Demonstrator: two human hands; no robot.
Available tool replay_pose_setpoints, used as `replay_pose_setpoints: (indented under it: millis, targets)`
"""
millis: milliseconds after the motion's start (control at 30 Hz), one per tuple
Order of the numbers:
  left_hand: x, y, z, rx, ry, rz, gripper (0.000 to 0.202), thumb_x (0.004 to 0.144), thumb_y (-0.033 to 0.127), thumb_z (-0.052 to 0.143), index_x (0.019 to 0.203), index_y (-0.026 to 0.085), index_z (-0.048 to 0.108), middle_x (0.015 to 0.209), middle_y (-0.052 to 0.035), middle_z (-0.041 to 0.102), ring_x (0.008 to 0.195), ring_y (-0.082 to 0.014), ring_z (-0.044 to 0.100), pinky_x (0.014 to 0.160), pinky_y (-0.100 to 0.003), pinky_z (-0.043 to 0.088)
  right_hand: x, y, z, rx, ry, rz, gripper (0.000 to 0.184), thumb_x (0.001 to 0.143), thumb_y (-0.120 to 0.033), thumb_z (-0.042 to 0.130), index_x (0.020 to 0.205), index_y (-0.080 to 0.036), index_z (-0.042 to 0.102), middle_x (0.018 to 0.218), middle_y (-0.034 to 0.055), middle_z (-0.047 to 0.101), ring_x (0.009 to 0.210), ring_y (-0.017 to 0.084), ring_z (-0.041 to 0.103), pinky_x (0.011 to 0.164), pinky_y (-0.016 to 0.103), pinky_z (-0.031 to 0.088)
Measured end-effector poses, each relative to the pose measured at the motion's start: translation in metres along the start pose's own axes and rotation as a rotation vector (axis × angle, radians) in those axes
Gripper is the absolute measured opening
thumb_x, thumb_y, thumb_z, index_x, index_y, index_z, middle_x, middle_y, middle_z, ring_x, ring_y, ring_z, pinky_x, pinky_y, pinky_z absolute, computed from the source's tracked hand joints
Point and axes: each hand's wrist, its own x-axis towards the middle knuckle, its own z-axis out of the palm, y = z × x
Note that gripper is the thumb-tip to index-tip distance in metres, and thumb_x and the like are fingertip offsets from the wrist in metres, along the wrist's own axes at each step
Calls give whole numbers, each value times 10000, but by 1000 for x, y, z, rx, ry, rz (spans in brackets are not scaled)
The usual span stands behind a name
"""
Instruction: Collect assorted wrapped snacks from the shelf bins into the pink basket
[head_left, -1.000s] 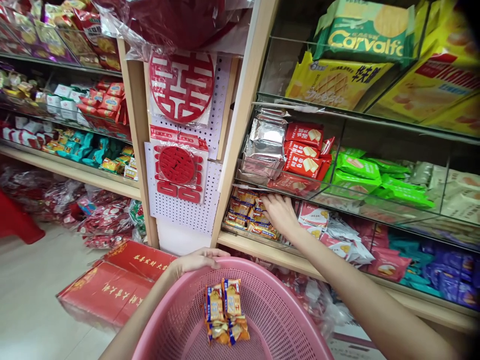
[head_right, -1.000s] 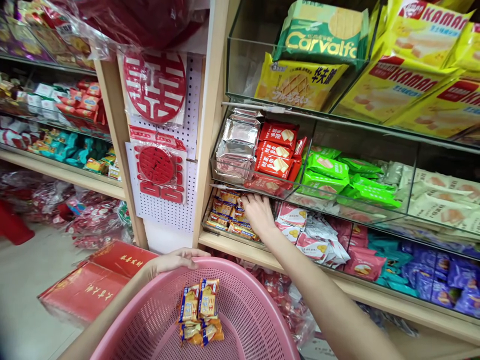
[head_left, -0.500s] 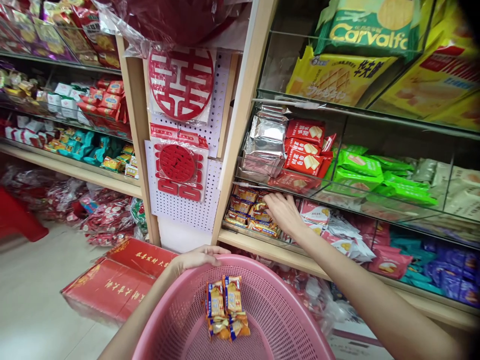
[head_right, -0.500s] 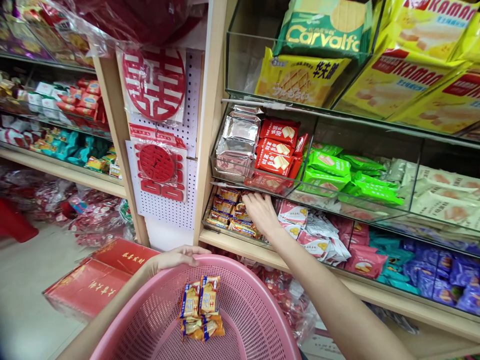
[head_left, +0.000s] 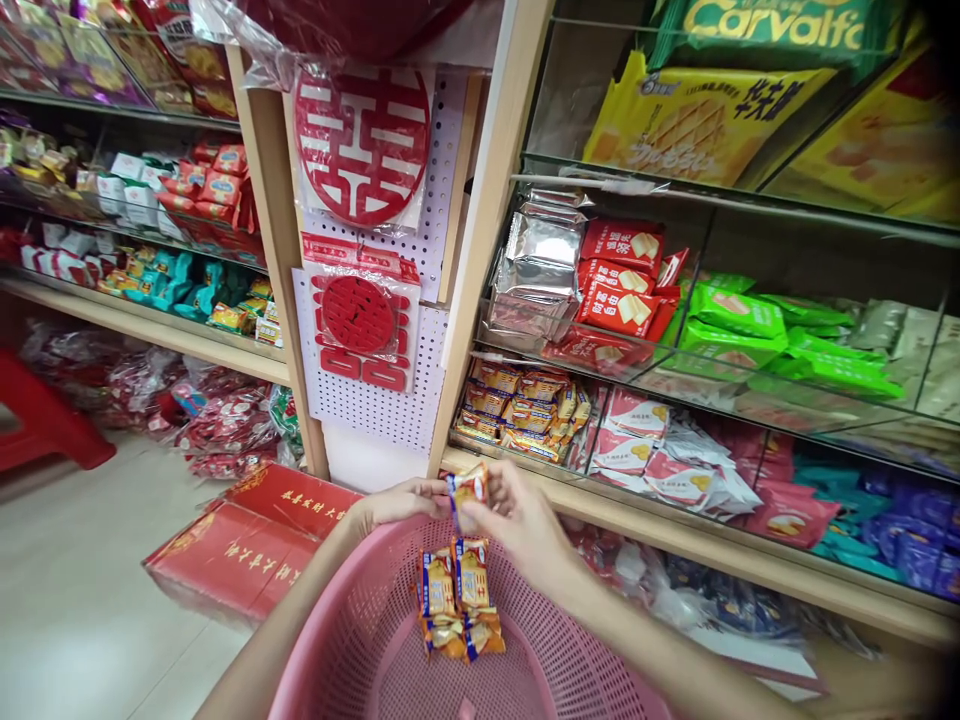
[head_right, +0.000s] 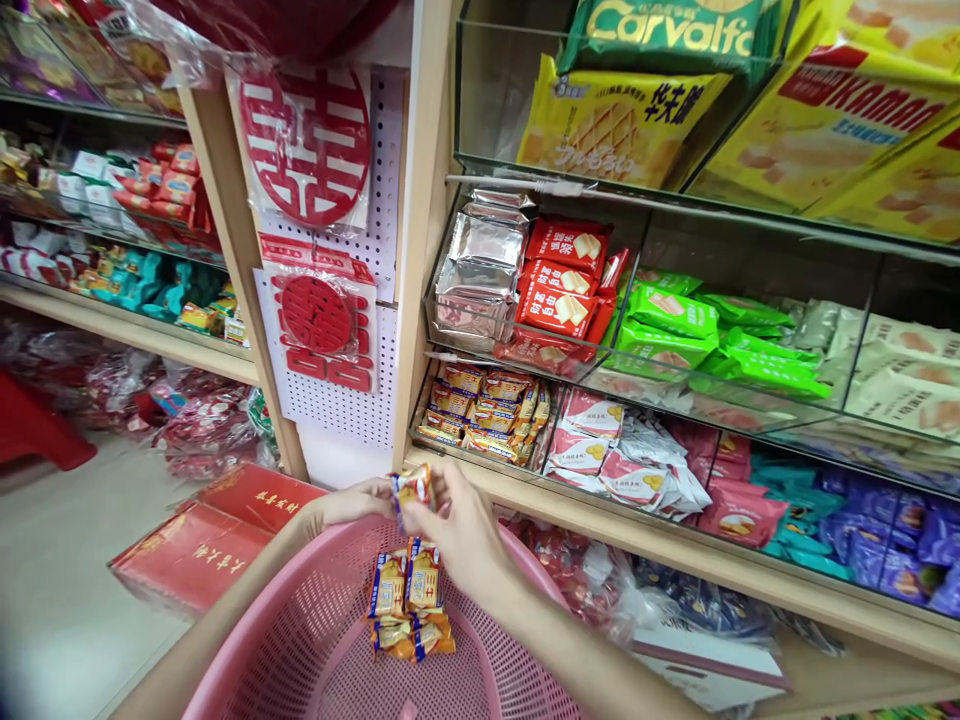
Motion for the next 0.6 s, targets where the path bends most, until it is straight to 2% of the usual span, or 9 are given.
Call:
replay_pose_setpoints:
  millis: [100,200,367,600]
  targets:
    - [2,-2,-1,-37,14,-2,409,618,253,737,1010,160,667,921,-32,703,844,-189,597,851,-313,401,-12,19,32,252,-61,242,256,704,-265,665,894,-207,505,668,-44,554,595,138,519,570,267,400]
    - [0,-3,-2,-66,34,-25,416,647,248,733,1048,174,653,926,-21,700,836,-172,596,835,-304,401,-17,34,45,251,-117,397,277,692,-275,659,897,-198,489,598,-71,515,516,116,463,512,246,342]
    - [-3,0,1,-114,48,-45,415,667,241,734,1063,156,642,956,-39,698,890,-187,601,873,-322,394,-17,43,50,-48,-46,356,305,700,-241,639,962,-222,485,548,-93,475,528,131,455,505,242,294]
    - [-1,0,1,-145,55,-49,456,637,218,760,1070,144,636,966,-47,702,831,-162,617,868,-315,406,-12,45,60,-127,-43,341,278,730,-242,605,976,-233,475,550,-94,503,536,142,507,505,243,284]
